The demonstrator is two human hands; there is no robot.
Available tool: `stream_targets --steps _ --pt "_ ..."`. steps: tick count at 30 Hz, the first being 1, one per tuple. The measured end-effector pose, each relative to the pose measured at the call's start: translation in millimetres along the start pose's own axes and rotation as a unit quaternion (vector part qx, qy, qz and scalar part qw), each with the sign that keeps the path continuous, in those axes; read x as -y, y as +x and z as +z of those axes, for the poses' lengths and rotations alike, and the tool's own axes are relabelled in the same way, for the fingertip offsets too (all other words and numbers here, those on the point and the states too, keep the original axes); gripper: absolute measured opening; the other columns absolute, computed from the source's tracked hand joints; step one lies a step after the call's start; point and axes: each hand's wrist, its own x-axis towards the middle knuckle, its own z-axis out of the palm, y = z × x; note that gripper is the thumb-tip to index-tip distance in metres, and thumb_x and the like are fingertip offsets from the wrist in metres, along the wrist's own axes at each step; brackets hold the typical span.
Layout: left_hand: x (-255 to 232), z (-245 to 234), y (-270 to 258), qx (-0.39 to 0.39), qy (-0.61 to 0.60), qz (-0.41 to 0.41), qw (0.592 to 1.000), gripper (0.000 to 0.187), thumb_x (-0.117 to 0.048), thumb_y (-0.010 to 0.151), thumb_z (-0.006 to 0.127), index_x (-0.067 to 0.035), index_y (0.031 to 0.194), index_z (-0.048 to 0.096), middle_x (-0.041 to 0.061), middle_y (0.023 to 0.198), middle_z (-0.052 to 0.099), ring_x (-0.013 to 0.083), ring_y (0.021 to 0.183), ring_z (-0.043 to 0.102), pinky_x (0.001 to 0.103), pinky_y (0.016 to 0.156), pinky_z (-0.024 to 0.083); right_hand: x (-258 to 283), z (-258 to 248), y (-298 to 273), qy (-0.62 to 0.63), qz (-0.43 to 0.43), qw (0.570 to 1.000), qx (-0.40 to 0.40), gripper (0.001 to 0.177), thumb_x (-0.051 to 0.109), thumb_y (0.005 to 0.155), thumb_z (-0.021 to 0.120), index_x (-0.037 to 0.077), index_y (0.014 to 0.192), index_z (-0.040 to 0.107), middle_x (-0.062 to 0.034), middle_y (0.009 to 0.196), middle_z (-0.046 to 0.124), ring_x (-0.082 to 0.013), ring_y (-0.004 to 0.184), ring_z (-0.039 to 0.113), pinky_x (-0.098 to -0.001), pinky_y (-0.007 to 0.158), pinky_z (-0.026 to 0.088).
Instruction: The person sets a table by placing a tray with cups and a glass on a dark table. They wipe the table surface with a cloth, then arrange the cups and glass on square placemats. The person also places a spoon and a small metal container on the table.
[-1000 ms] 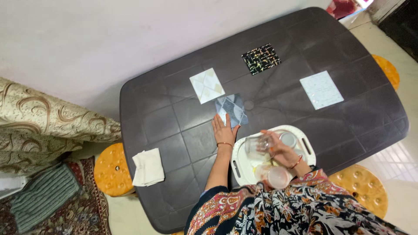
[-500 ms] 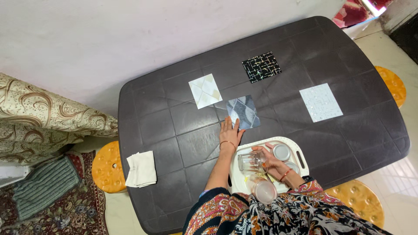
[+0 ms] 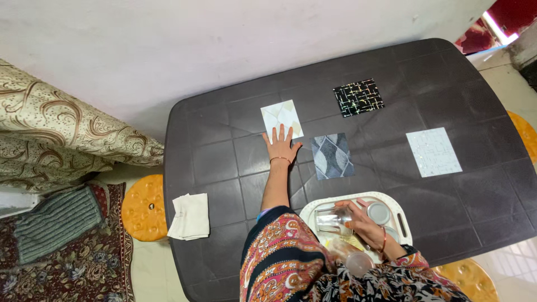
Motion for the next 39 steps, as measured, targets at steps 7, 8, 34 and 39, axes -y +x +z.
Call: stream_targets --steps 7,8,34,39 --pt "62 14 -36 -0.044 -0.005 0.039 0.998 0.075 -0.066 0.096 0.045 -0.028 0.159 0.032 0.001 0.168 0.025 0.0241 0.154 0.022 0.065 0.122 0.005 10 4 12 -0.006 -0.023 0.999 -0.025 0.066 0.014 0.074 0.075 0.004 0.134 0.049 -0.0115 0.132 0.052 -0.0277 0.128 0.052 -0.0476 0.107 0.047" --pt "71 15 -47 -0.050 -0.008 0.036 0.998 0.074 -0.065 0.096 0.045 -0.028 0.159 0.032 0.001 0.167 0.026 0.0240 0.154 0.023 0.065 0.122 0.006 11 4 11 -0.004 -0.037 0.999 -0.028 0.066 0.014 0.075 0.075 0.003 0.134 0.049 -0.0122 0.132 0.052 -0.0275 0.128 0.052 -0.0474 0.108 0.046" --pt "73 15 -123 -0.157 -0.221 -0.250 0.929 0.104 -0.072 0.074 0.075 -0.005 0.147 0.045 0.021 0.145 0.047 0.0395 0.139 0.040 0.061 0.118 0.030 0 11 8 0.051 -0.137 0.986 -0.074 0.065 0.012 0.080 0.069 0.008 0.140 0.046 -0.0099 0.134 0.052 -0.0259 0.125 0.056 -0.0458 0.112 0.042" --pt "47 -34 -90 -0.035 -0.100 -0.334 0.936 0.111 -0.080 0.060 0.079 -0.015 0.142 0.043 0.025 0.155 0.031 0.0409 0.143 0.029 0.069 0.107 0.029 -5 11 9 0.013 -0.099 0.991 -0.089 0.065 0.012 0.079 0.070 0.007 0.140 0.048 -0.0097 0.132 0.053 -0.0229 0.121 0.054 -0.0406 0.103 0.042"
